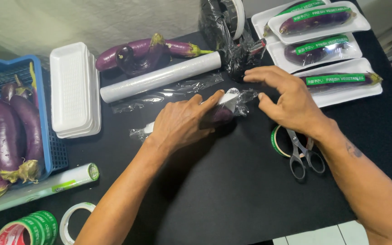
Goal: The person wraps individual eggplants in plastic film, places each one on a white tray, and seals the package with a green labeled tape.
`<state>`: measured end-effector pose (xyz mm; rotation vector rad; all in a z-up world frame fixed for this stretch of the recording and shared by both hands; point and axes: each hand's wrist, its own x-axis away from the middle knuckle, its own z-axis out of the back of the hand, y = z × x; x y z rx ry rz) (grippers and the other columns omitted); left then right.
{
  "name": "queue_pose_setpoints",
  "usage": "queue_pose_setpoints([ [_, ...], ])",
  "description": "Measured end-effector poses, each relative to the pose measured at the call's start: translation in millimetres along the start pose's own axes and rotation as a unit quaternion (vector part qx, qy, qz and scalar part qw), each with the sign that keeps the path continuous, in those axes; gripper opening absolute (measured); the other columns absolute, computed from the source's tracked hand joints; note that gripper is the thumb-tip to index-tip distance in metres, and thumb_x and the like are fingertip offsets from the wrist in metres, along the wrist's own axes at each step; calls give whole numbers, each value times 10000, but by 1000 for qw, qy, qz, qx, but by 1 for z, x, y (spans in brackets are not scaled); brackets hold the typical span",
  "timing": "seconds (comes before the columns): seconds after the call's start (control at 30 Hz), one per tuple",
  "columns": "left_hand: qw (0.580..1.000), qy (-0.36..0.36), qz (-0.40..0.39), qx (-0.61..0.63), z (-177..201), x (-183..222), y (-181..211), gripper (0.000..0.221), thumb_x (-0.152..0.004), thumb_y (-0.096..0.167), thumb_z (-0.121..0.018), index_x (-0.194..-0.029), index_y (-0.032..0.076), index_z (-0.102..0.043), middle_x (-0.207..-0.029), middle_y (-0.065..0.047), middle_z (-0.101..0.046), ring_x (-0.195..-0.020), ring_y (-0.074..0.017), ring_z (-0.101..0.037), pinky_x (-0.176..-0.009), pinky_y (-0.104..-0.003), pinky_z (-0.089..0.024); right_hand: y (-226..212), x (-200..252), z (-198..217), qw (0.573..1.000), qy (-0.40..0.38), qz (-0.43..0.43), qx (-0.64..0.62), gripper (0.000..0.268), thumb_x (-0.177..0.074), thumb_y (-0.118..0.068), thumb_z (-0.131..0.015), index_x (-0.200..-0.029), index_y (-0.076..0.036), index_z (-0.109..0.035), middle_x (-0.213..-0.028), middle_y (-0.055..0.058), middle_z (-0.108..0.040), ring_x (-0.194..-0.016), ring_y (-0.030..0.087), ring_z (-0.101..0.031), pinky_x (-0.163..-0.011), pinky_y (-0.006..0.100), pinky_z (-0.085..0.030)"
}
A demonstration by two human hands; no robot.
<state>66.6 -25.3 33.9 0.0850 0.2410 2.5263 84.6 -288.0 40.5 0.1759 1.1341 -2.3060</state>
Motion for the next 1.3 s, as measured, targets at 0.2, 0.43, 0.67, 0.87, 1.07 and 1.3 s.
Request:
queue_pose_setpoints([
  [0.2,1000,-17,13,1,7,-4,-1,948,-773,378,-876,-1576,288,-381,-930,-121,-728,-734,-353,-764,-629,-511,-636,38,12,-35,999,21,5,47,192,-894,45,-718,-1024,-81,-780,-987,105,-754,-920,326,-730,-756,430,-586],
  [0.43,995,-16,83,43,20,29,16,909,-773,369,-853,-1542,277,-377,-941,-117,-708,-762,-393,-756,-678,-549,-628,-8,0,-12,995,-44,-40,-76,332,-939,24,-482,-1074,-61,-774,-1059,128,-763,-1008,286,-723,-872,429,-555],
  [0.67,990,-21,120,73,17,71,49,935,-808,362,-818,-1582,237,-307,-922,-114,-662,-721,-394,-745,-660,-547,-622,-71,-18,-10,989,-117,-88,36,388,-992,-381,-594,-783,-85,-731,-764,119,-725,-760,310,-711,-724,451,-544],
  [0.87,996,37,86,-3,-7,95,59,944,-811,408,-824,-1592,196,-337,-840,-62,-628,-604,-275,-718,-571,-409,-602,-93,-39,-18,952,-238,-174,77,311,-916,-272,-691,-679,-71,-682,-677,103,-708,-678,296,-688,-672,444,-539],
  [1.07,988,111,94,-54,-27,109,60,1036,-765,524,-908,-1572,186,-353,-750,-30,-520,-452,-203,-523,-412,-391,-483,-84,-39,-35,913,-297,-271,62,330,-985,-324,-681,-716,-136,-658,-635,-27,-595,-618,115,-486,-623,310,-389],
  [1.3,986,73,131,66,-14,118,52,966,-825,474,-872,-1601,344,-311,-830,-77,-507,-572,-311,-593,-487,-473,-526,-77,-45,-48,904,-313,-280,-80,102,-900,-207,-762,-913,-126,-702,-801,-32,-619,-710,83,-512,-638,250,-389],
])
